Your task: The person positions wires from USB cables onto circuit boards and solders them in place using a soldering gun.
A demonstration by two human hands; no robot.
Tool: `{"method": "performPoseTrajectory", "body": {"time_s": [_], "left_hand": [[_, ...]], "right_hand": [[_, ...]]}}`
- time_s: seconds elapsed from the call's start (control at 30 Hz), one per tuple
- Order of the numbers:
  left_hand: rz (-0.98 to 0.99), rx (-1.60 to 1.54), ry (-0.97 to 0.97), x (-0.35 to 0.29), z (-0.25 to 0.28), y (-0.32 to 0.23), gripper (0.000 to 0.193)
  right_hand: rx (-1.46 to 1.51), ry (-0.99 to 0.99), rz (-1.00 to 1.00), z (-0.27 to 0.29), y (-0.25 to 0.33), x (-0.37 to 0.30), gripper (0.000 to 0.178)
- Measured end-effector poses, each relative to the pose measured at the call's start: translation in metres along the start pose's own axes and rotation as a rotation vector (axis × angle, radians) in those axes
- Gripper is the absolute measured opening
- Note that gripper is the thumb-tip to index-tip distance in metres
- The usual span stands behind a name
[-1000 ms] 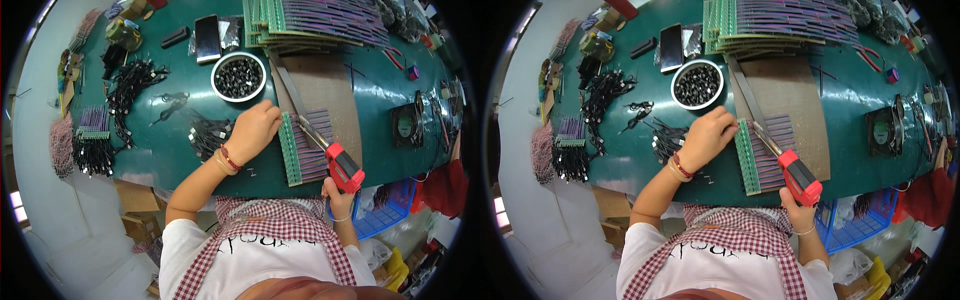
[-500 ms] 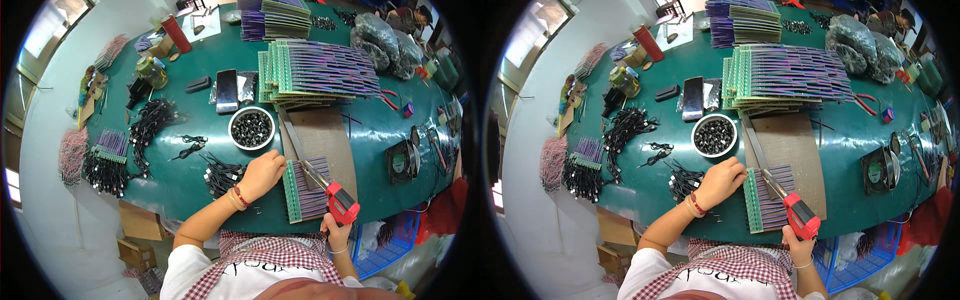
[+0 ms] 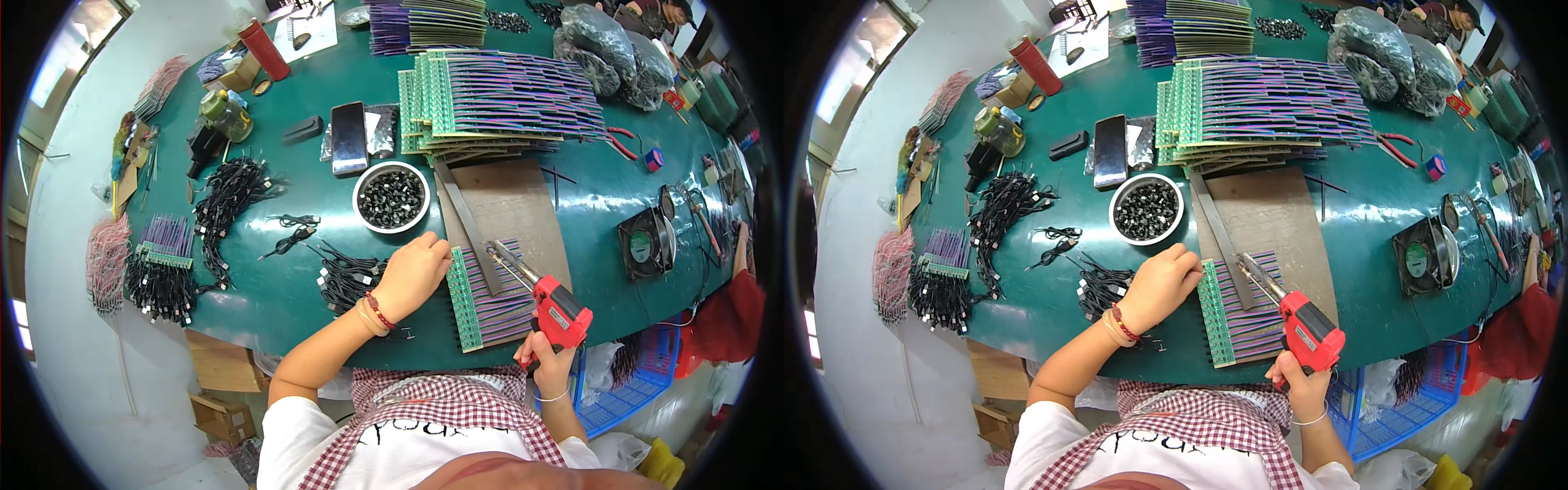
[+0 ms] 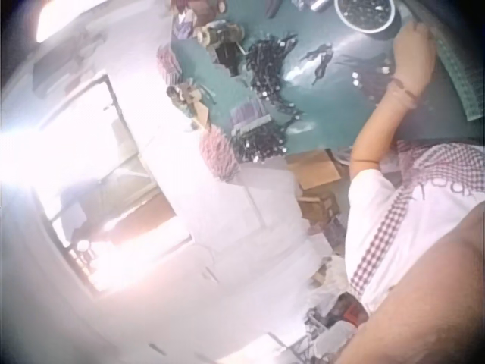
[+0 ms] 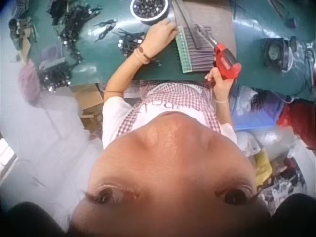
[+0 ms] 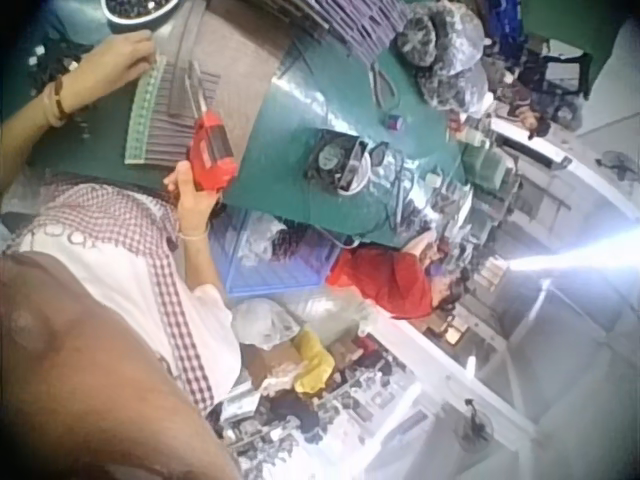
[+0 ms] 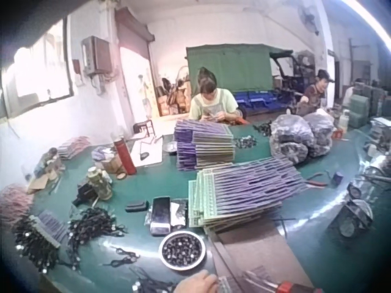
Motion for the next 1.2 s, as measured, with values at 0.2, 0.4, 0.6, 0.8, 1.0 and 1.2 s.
{"method": "performPoseTrajectory", "body": {"time_s": [0.2,0.4,0.6,0.8,1.0,1.2], "left_hand": [[-0.007,-0.016,0.015,0.0,-0.003,0.0,0.007],[0.001,0.074,0.076,0.001,-0.006,-0.004,0.006],[-0.037,0.11,0.04,0.007,-0.004,-0.002,0.006],[-0.021,0.038,0.082,0.005,-0.011,0.004,0.006],[-0.044,0.009,0.072,0.005,-0.008,0.001,0.005],[-0.053,-0.007,0.075,0.006,-0.011,0.004,0.004]], "right_hand": [[0.006,-0.018,-0.012,0.0,-0.001,-0.002,0.027],[-0.038,-0.001,0.01,0.0,-0.002,-0.004,0.017],[-0.091,-0.013,-0.044,0.004,-0.017,-0.007,0.045],[-0.164,0.037,-0.098,0.001,-0.025,-0.01,0.039],[-0.281,0.041,-0.132,0.004,-0.031,-0.016,0.033],[-0.298,0.047,-0.1,0.006,-0.033,-0.017,0.027]]}}
Point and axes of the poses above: each hand's wrist, its own x-axis towards the middle knuckle, its own z-axis out of the back of the hand, y = z × x, the point moved 9 cm from there along x, towards the middle knuckle, and after that the axes turned 1 degree about y, right-handed, at the moved point
